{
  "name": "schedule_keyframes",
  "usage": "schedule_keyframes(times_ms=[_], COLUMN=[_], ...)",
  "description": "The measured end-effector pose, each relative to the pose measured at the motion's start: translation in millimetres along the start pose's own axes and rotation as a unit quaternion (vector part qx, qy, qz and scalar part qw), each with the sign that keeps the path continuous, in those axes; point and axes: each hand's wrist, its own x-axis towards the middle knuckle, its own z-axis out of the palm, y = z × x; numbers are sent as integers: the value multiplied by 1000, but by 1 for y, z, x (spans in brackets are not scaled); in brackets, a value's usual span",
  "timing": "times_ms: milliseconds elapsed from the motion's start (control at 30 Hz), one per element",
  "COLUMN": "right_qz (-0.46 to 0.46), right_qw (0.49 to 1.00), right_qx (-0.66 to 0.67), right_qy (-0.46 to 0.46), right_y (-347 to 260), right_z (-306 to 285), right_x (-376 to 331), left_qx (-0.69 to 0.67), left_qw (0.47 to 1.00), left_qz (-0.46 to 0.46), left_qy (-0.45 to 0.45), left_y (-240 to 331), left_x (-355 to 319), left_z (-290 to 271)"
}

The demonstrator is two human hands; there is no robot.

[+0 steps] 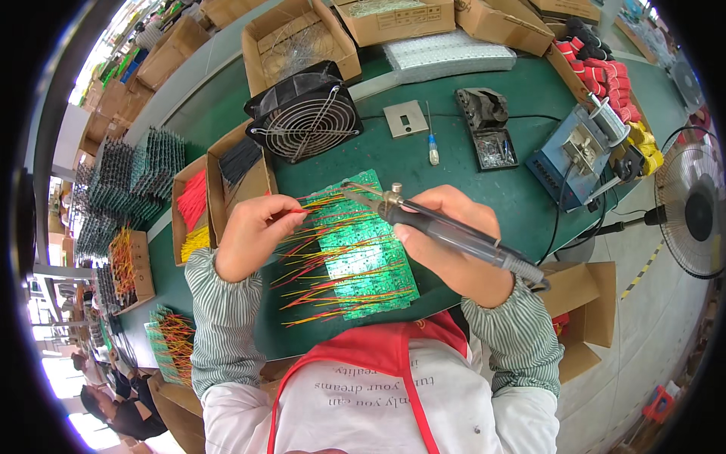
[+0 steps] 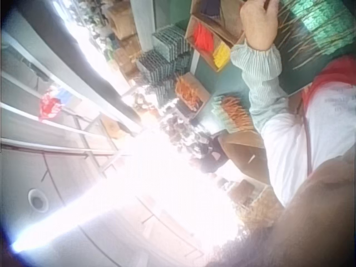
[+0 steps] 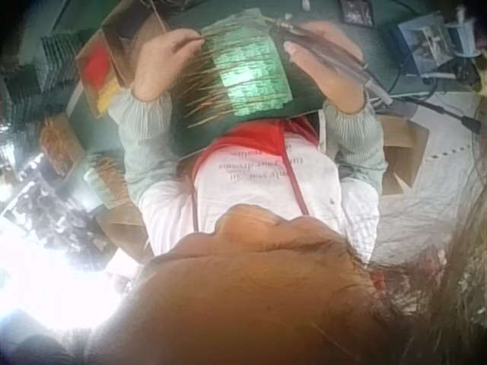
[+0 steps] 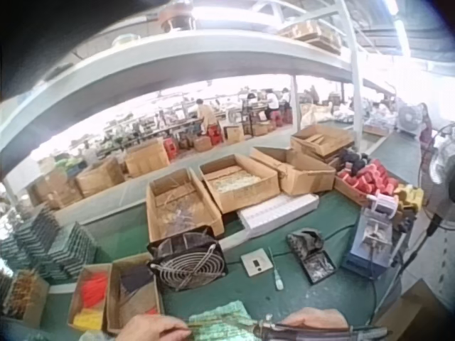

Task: The person solders wires onto circuit boards using a soldering iron, positioning wires on the boards by hand and setting assembled circuit boards aside.

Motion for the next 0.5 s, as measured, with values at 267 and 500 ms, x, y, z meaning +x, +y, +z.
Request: schedule_keyframes(times_ms=[267,500], right_qz=[57,75], right_qw=[997,995], right_qx=[-38,-18], right_qy=[-37,-70], right_y=[3,9], right_z=[2,13], right_x=[13,29], left_qx=[33,-1], left_qw=[999,996], left_qz=[-6,-57], left_qy=[-18,-63], left_y=[-19,-21], left_x=[11,14], left_z=[12,9])
